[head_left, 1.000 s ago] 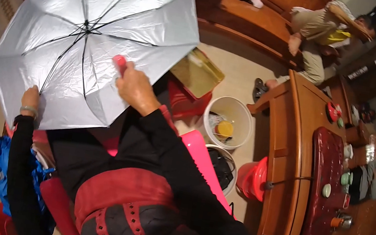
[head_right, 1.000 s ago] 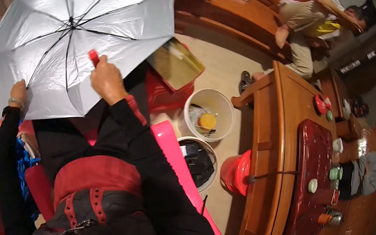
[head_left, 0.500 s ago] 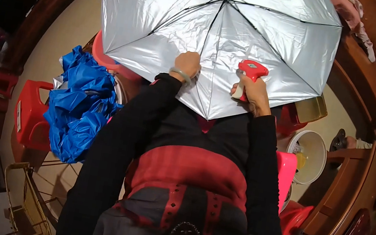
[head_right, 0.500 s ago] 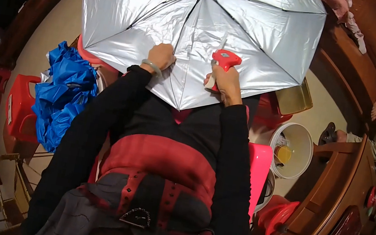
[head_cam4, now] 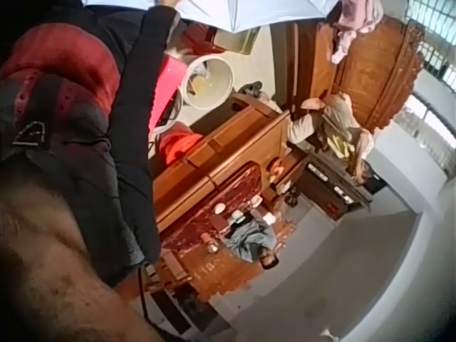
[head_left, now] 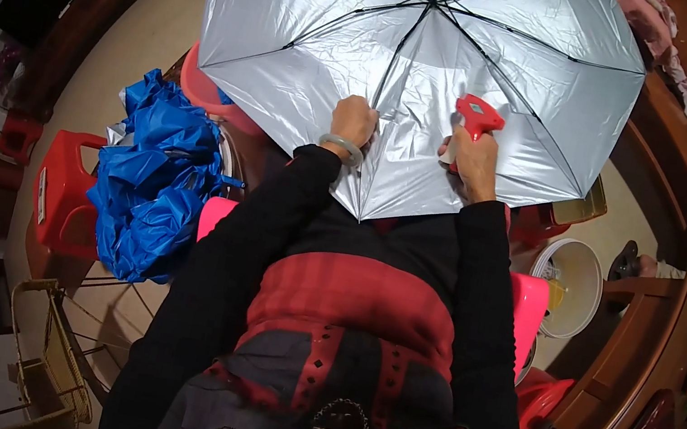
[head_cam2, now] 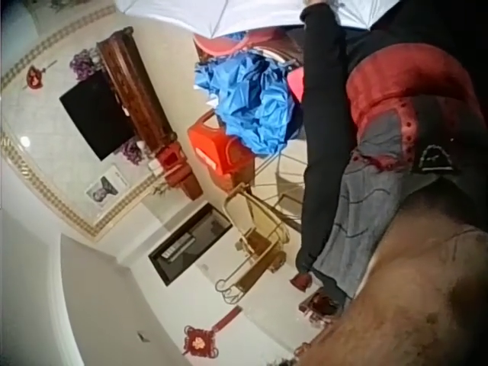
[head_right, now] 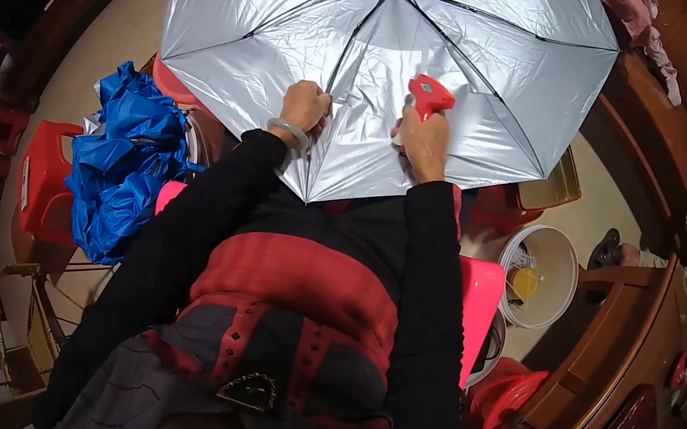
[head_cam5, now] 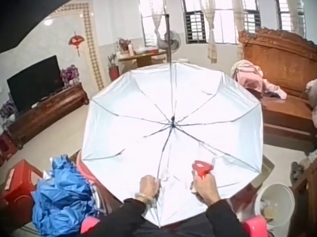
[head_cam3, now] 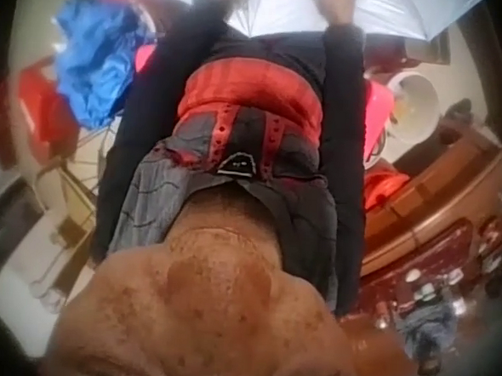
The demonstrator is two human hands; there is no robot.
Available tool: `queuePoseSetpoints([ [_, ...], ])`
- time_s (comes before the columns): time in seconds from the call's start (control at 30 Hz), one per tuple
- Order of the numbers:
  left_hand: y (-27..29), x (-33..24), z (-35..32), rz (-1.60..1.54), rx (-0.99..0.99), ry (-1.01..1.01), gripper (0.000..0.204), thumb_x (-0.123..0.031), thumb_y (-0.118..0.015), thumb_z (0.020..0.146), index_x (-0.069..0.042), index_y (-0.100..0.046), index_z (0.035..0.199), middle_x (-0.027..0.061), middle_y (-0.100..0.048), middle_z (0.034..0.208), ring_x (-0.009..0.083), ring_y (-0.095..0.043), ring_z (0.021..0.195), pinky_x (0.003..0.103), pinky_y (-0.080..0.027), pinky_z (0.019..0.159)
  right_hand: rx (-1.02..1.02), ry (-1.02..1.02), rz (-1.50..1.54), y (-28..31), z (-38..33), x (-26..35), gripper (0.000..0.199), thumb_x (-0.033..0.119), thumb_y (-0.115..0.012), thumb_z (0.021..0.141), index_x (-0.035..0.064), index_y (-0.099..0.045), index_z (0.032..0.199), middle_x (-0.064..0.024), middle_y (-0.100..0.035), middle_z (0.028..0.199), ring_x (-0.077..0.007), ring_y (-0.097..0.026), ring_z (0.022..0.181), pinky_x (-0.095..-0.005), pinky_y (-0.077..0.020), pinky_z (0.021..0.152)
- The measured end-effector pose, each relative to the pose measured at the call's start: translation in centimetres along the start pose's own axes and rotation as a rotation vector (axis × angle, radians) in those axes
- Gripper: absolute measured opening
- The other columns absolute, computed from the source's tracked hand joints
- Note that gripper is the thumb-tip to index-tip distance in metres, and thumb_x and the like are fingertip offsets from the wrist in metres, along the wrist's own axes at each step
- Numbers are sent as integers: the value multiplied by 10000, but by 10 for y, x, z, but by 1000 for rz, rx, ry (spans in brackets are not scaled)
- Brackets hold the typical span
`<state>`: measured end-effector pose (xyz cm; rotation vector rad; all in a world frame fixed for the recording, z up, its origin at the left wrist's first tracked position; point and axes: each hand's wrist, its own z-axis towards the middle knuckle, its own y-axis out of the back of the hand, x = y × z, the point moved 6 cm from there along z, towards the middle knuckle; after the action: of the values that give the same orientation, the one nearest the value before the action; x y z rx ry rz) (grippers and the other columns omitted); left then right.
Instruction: Attaching fabric covers and plastic tips to umbrella frames.
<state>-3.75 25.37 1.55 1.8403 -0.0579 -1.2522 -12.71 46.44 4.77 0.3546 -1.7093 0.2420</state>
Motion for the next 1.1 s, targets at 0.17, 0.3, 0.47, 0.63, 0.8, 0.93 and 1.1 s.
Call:
queuePoseSetpoints([
  [0.17,-18,-7,-15,-168,84,-53,183,-72,-493,761,84,-571,707,115,-555,522,180,-539,405,301,-432,398,170,-140,89,-25,-12,-13,203,117,-522,737,-41,-499,863,-91,-537,620,-168,-550,485,-274,-437,429],
  [0.3,-32,10,-16,-462,135,104,209,-51,-450,739,68,-548,598,130,-541,470,205,-547,390,325,-438,394,270,-242,128,-48,-19,-29,191,93,-512,734,-39,-490,872,-92,-535,618,-183,-551,477,-287,-450,423],
  [0.47,-35,9,-14,-464,94,-7,197,-33,-430,754,68,-558,645,110,-535,463,188,-534,373,316,-425,369,253,-323,148,-65,-20,-41,183,83,-491,753,-46,-477,882,-117,-547,638,-208,-563,484,-318,-470,424],
  [0.63,-37,9,-19,-536,142,93,174,-52,-460,786,69,-552,703,95,-543,531,162,-522,401,298,-433,370,347,-324,180,-72,-23,-47,187,82,-483,764,-49,-473,896,-151,-558,665,-232,-583,525,-334,-487,442],
  [0.8,-35,11,-19,-484,185,49,166,-63,-469,806,63,-542,726,84,-541,558,147,-509,408,281,-419,359,406,-422,412,-71,-30,-43,212,103,-487,778,-41,-466,932,-168,-571,698,-248,-597,568,-367,-516,486],
  [0.93,-37,8,-17,-560,201,-44,213,-64,-444,796,69,-550,666,103,-546,503,168,-514,367,298,-406,345,456,-596,548,-67,-37,-41,241,138,-490,800,-27,-458,973,-174,-580,730,-260,-606,614,-412,-535,540],
  [1.1,-38,0,-24,-603,333,19,178,-80,-450,825,49,-538,741,66,-530,566,125,-474,393,249,-387,357,528,-608,565,-63,-36,-46,257,165,-486,816,-14,-450,997,-163,-586,741,-261,-611,638,-439,-540,573],
])
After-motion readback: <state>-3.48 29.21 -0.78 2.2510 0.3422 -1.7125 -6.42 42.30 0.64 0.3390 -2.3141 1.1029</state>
